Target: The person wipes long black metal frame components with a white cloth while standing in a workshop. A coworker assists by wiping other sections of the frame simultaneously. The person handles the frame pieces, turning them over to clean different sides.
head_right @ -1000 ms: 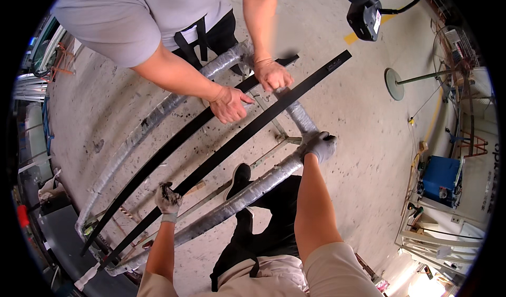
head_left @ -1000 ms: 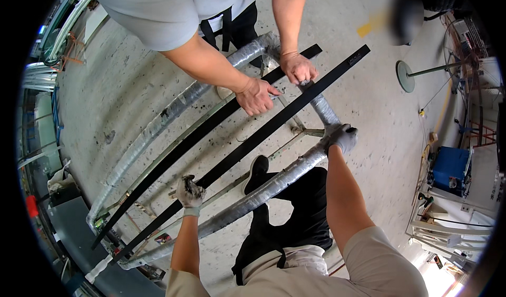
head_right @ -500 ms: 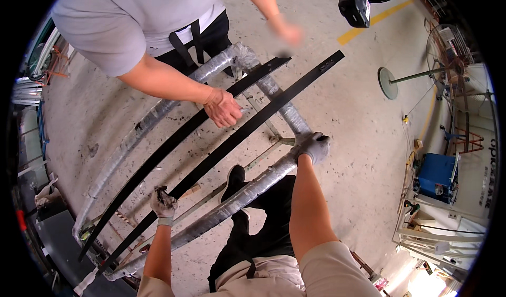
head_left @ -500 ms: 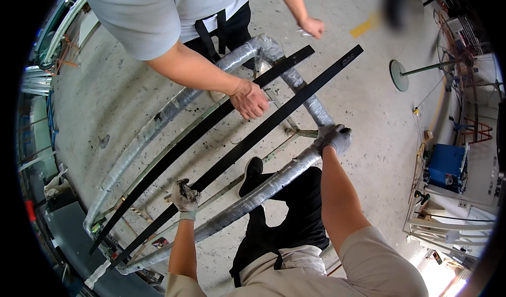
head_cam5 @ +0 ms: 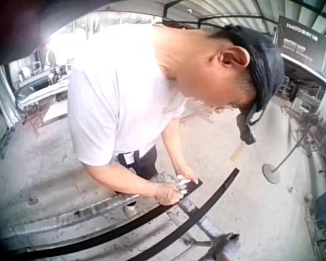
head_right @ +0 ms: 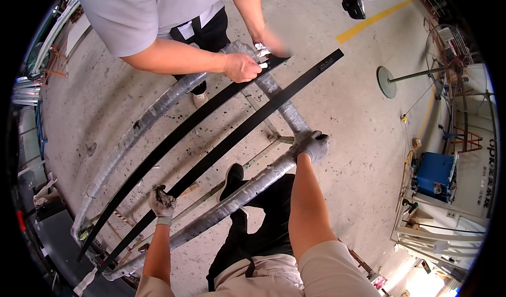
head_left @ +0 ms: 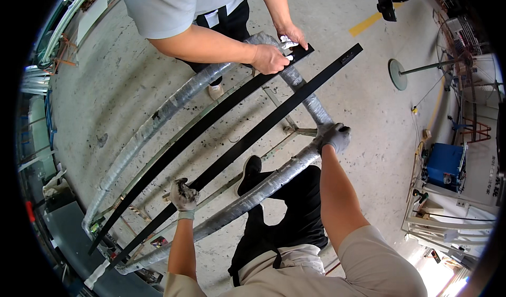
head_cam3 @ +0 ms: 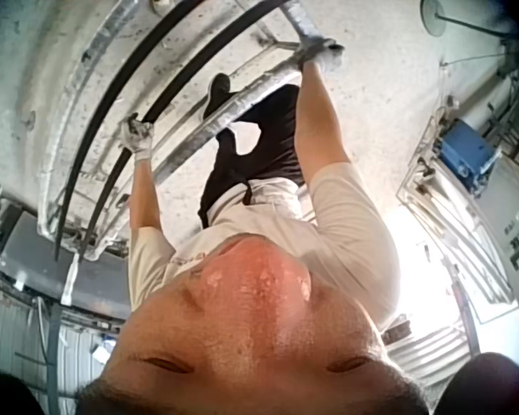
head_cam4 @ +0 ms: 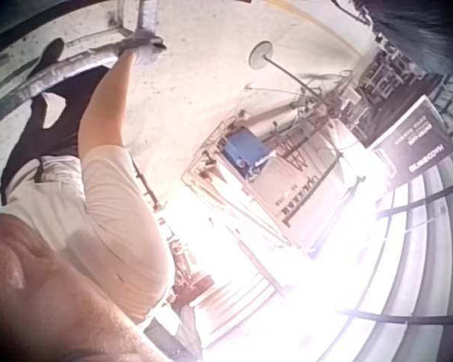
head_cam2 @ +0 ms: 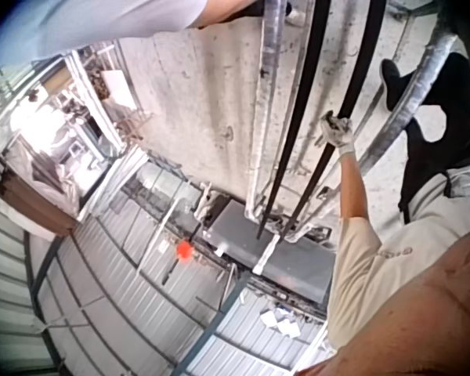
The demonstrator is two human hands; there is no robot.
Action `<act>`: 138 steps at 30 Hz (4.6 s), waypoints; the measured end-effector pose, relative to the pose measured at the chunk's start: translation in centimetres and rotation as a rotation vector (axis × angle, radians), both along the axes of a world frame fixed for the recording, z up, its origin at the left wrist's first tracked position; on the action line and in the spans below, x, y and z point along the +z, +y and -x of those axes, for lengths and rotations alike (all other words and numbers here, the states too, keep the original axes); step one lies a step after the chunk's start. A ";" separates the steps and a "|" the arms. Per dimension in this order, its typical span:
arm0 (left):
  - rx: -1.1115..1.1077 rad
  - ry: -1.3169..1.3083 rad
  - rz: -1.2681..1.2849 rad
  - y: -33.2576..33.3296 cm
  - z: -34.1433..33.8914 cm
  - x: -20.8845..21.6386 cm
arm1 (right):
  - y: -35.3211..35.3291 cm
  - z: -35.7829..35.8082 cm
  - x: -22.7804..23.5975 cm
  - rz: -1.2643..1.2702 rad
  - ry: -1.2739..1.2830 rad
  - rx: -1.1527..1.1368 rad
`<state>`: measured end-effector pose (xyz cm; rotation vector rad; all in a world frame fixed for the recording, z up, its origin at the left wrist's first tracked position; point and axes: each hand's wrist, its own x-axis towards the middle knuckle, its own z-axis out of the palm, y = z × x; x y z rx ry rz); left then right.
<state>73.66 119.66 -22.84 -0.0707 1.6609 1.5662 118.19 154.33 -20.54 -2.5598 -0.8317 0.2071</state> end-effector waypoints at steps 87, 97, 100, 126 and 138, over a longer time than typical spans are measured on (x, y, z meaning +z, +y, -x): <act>-0.139 0.355 0.059 -2.5 1.5 -4.6 | 0.0 0.0 0.2 0.000 0.041 -0.004; -0.245 0.548 0.089 -3.5 2.1 -5.7 | 0.0 -0.1 -0.2 -0.003 0.039 0.004; -0.315 0.673 0.095 -3.5 2.2 -5.9 | 0.0 -0.2 -0.3 0.003 0.037 0.002; -0.185 0.487 0.072 -2.0 0.9 -3.2 | 0.0 -0.2 -0.3 -0.011 0.021 0.004; -0.222 0.475 0.127 -1.4 0.5 -1.0 | 0.0 -0.6 -0.9 -0.025 0.013 0.005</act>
